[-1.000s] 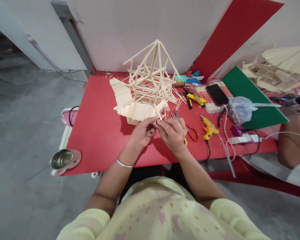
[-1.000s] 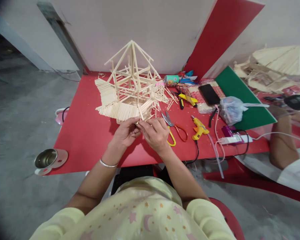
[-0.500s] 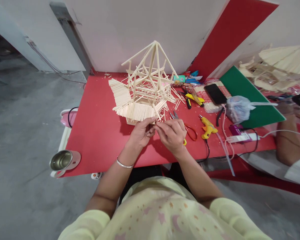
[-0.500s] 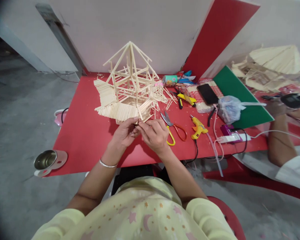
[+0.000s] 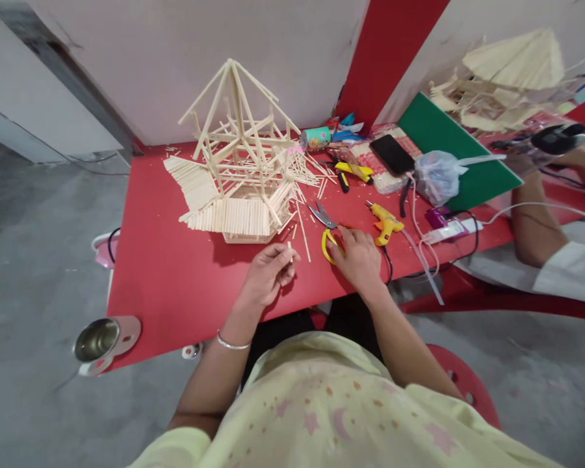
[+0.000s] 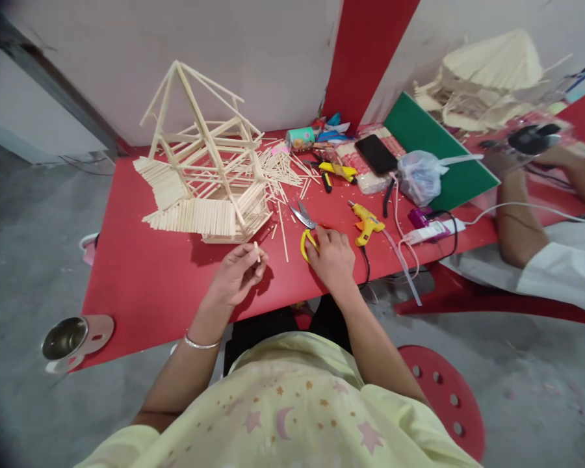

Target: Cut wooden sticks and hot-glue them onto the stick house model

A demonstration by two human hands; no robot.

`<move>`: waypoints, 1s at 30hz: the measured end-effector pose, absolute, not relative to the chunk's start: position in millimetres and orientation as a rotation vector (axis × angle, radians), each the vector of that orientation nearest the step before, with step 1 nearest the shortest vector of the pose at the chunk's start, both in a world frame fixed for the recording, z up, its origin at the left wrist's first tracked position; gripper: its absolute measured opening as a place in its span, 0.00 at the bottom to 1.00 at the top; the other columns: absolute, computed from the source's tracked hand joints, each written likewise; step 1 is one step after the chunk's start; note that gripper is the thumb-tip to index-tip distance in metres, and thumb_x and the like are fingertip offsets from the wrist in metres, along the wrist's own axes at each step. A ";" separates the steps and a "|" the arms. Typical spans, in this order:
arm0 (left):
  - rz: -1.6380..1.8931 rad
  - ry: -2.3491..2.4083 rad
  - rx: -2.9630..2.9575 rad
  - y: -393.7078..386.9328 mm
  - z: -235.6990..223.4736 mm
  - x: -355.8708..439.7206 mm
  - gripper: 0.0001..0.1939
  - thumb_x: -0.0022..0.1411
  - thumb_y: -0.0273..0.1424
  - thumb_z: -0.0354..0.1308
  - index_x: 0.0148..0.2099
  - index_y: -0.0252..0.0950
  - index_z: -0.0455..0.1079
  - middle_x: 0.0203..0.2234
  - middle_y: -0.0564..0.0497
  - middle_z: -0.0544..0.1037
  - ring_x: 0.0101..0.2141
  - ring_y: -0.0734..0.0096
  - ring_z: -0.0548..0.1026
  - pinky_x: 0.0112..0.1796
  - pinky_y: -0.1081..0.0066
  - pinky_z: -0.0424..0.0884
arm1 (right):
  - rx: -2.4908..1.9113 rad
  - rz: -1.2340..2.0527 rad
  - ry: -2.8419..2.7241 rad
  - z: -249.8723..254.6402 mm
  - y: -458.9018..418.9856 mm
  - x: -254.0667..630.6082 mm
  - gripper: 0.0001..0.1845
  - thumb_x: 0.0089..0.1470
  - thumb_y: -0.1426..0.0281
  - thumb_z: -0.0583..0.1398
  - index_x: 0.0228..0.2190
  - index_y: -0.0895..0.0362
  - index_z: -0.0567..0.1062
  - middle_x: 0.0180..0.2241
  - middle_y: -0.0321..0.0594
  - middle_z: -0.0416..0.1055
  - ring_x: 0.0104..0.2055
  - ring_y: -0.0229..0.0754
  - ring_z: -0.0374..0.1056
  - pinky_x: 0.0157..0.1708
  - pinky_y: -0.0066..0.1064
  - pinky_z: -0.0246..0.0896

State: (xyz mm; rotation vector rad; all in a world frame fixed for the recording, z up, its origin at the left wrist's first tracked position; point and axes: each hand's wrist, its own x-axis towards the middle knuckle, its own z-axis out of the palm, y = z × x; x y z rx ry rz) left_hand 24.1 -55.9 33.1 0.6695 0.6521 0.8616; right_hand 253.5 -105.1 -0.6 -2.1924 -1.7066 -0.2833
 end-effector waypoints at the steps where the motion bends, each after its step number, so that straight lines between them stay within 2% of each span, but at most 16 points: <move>1: 0.862 0.663 0.689 -58.1 32.8 28.3 0.17 0.50 0.38 0.75 0.34 0.35 0.72 0.28 0.52 0.78 0.21 0.80 0.70 0.18 0.80 0.59 | -2.267 -0.263 -1.723 -0.9 -104.9 257.9 0.28 0.65 0.56 0.57 0.60 0.58 0.73 0.51 0.52 0.75 0.50 0.53 0.69 0.47 0.40 0.64; 6: 0.910 0.745 0.747 -58.8 33.7 46.1 0.20 0.47 0.38 0.76 0.37 0.35 0.74 0.24 0.54 0.77 0.20 0.80 0.70 0.19 0.80 0.62 | -2.377 -0.183 -1.730 -1.4 -103.3 265.1 0.29 0.64 0.58 0.58 0.62 0.58 0.71 0.49 0.53 0.75 0.48 0.53 0.69 0.43 0.38 0.62; 12: 0.925 0.810 0.814 -60.4 26.5 57.4 0.20 0.48 0.39 0.76 0.38 0.35 0.74 0.23 0.54 0.76 0.20 0.81 0.69 0.20 0.80 0.62 | -2.340 -0.151 -1.717 -5.4 -102.0 267.8 0.29 0.63 0.60 0.60 0.61 0.59 0.72 0.51 0.54 0.75 0.50 0.55 0.67 0.45 0.40 0.62; 16: 0.932 0.815 0.839 -63.3 26.8 64.1 0.19 0.49 0.39 0.75 0.37 0.35 0.73 0.24 0.54 0.76 0.20 0.80 0.69 0.20 0.80 0.62 | -2.290 -0.107 -1.710 -6.4 -103.7 273.5 0.29 0.64 0.58 0.59 0.61 0.59 0.72 0.51 0.54 0.75 0.50 0.54 0.68 0.45 0.40 0.61; 19: 0.934 0.823 0.843 -64.9 30.1 67.5 0.19 0.49 0.39 0.75 0.37 0.35 0.73 0.24 0.54 0.76 0.21 0.81 0.69 0.20 0.80 0.61 | -2.286 -0.145 -1.569 -6.6 -110.1 289.2 0.27 0.66 0.56 0.55 0.59 0.57 0.73 0.49 0.52 0.76 0.49 0.52 0.69 0.46 0.40 0.61; 21: 0.930 0.831 0.847 -65.7 31.5 68.6 0.19 0.49 0.39 0.76 0.37 0.35 0.73 0.23 0.55 0.75 0.21 0.81 0.69 0.20 0.80 0.61 | -2.333 -0.224 -1.410 -7.1 -117.6 307.7 0.25 0.66 0.59 0.53 0.58 0.56 0.75 0.50 0.51 0.75 0.50 0.53 0.68 0.46 0.40 0.61; 26: 0.908 0.812 0.825 -66.3 28.0 70.7 0.19 0.50 0.38 0.75 0.37 0.36 0.72 0.24 0.55 0.76 0.21 0.81 0.69 0.21 0.80 0.61 | -2.578 -0.308 -1.024 -6.2 -140.0 358.8 0.24 0.60 0.66 0.54 0.54 0.59 0.77 0.52 0.56 0.73 0.52 0.56 0.68 0.45 0.42 0.61; 30: 0.889 0.754 0.763 -65.7 24.5 72.4 0.19 0.52 0.39 0.74 0.36 0.36 0.69 0.26 0.55 0.76 0.21 0.81 0.69 0.21 0.80 0.60 | -2.652 -0.214 -0.924 -0.1 -140.7 367.5 0.24 0.63 0.60 0.53 0.51 0.58 0.79 0.50 0.58 0.75 0.50 0.57 0.72 0.45 0.43 0.63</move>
